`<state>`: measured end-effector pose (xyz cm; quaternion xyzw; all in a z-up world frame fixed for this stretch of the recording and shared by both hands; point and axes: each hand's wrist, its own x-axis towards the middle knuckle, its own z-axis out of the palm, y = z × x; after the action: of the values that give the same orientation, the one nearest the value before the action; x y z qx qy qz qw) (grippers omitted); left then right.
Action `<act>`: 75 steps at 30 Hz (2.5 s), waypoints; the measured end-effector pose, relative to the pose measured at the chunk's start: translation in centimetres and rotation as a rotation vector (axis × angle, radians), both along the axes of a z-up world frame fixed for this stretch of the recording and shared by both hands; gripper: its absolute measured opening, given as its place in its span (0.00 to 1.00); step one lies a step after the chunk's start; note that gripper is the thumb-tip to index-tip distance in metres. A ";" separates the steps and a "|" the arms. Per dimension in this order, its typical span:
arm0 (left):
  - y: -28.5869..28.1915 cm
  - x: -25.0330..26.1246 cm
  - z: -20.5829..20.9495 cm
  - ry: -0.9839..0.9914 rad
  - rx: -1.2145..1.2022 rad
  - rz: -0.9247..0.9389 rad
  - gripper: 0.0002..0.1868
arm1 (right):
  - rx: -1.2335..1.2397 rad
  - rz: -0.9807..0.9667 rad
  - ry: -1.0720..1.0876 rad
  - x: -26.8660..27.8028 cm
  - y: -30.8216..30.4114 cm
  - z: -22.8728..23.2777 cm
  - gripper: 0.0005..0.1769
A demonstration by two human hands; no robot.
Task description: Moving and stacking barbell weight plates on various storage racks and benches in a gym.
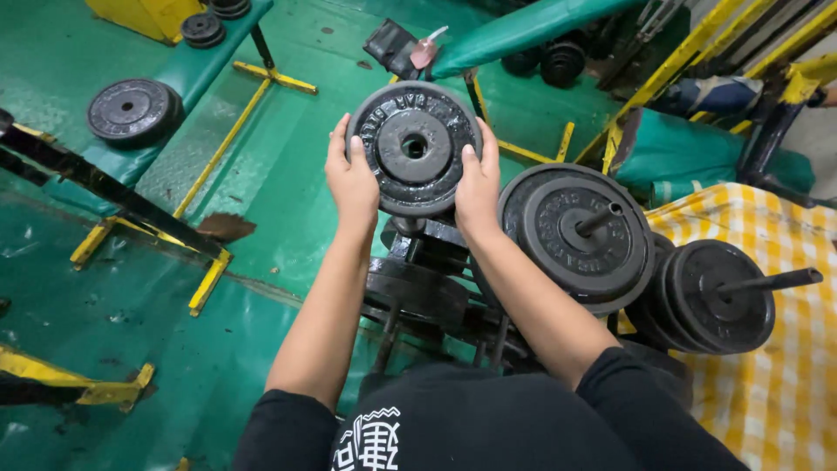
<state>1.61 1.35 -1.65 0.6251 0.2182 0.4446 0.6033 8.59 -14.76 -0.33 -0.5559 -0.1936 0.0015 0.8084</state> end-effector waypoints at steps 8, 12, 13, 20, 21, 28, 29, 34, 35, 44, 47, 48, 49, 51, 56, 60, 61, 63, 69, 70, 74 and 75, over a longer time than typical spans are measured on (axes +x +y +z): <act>0.9 0.8 -2.6 0.008 0.024 -0.034 0.20 | -0.005 -0.017 0.092 0.9 0.5 -3.5 0.25; 0.5 0.6 -5.5 0.036 -0.079 -0.082 0.20 | -0.089 -0.056 0.144 0.5 0.0 -6.1 0.25; 0.6 0.9 -6.8 0.053 -0.083 -0.072 0.20 | -0.127 -0.071 0.166 0.4 -0.1 -6.9 0.25; 0.8 1.3 -12.8 0.147 -0.075 -0.092 0.20 | -0.221 -0.113 0.271 0.3 -0.3 -12.6 0.25; 0.8 1.3 -13.1 0.150 -0.077 -0.095 0.20 | -0.222 -0.116 0.274 0.3 -0.2 -13.3 0.25; 0.8 1.4 -17.9 0.184 -0.188 -0.145 0.21 | -0.338 -0.223 0.303 0.4 0.2 -17.9 0.23; 0.8 1.5 -18.7 0.198 -0.188 -0.147 0.21 | -0.368 -0.244 0.307 0.5 0.2 -18.7 0.22; 0.8 1.7 -22.2 0.263 -0.102 -0.102 0.20 | -0.450 -0.256 0.315 0.6 -0.1 -21.4 0.23; 0.7 1.6 -22.5 0.276 -0.120 -0.103 0.20 | -0.465 -0.250 0.319 0.6 -0.1 -21.8 0.23; 0.3 1.2 -26.2 0.283 -0.092 -0.074 0.20 | -0.699 -0.256 0.141 1.3 -0.8 -24.4 0.26; 0.2 1.1 -25.9 0.332 -0.137 -0.078 0.21 | -0.708 -0.256 0.084 1.7 -1.0 -26.3 0.26; 0.1 1.0 -25.9 0.331 -0.137 -0.078 0.21 | -0.707 -0.256 0.083 1.7 -1.1 -26.6 0.26; 0.0 0.9 -25.9 0.339 -0.132 -0.080 0.21 | -0.728 -0.263 0.064 1.7 -1.2 -26.9 0.26; 0.2 1.1 -25.9 0.342 -0.122 -0.080 0.22 | -0.744 -0.269 0.042 2.0 -1.0 -27.2 0.26; 0.2 0.9 -25.9 0.356 -0.039 -0.075 0.21 | -0.829 -0.279 0.053 1.7 -1.0 -27.6 0.29; 0.2 0.5 -26.1 0.452 -0.039 -0.110 0.23 | -0.937 -0.254 -0.009 1.1 -0.6 -25.4 0.34; 0.1 0.2 -26.6 0.509 0.117 -0.107 0.28 | -1.041 -0.226 -0.055 0.6 -0.5 -24.2 0.40; -0.4 -0.7 -24.1 0.562 0.275 -0.101 0.34 | -1.142 -0.197 -0.106 -0.5 -0.5 -21.2 0.46; -1.2 -2.7 -18.5 0.848 0.721 -0.269 0.48 | -1.458 -0.025 -0.245 -1.7 -1.0 -16.5 0.68; -1.3 -2.7 -18.2 0.895 0.732 -0.296 0.48 | -1.484 0.004 -0.250 -1.5 -1.2 -16.5 0.68; -1.6 -2.6 -18.5 0.951 0.750 -0.311 0.50 | -1.519 0.078 -0.208 -2.1 -2.1 -16.1 0.67; -1.8 -2.6 -18.6 0.944 0.757 -0.312 0.50 | -1.516 0.069 -0.209 -2.4 -2.1 -15.2 0.67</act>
<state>-0.98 -0.40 -20.25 0.9491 0.1947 0.0736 0.2363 6.15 -16.83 -15.58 -0.9493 -0.2322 0.1066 0.1830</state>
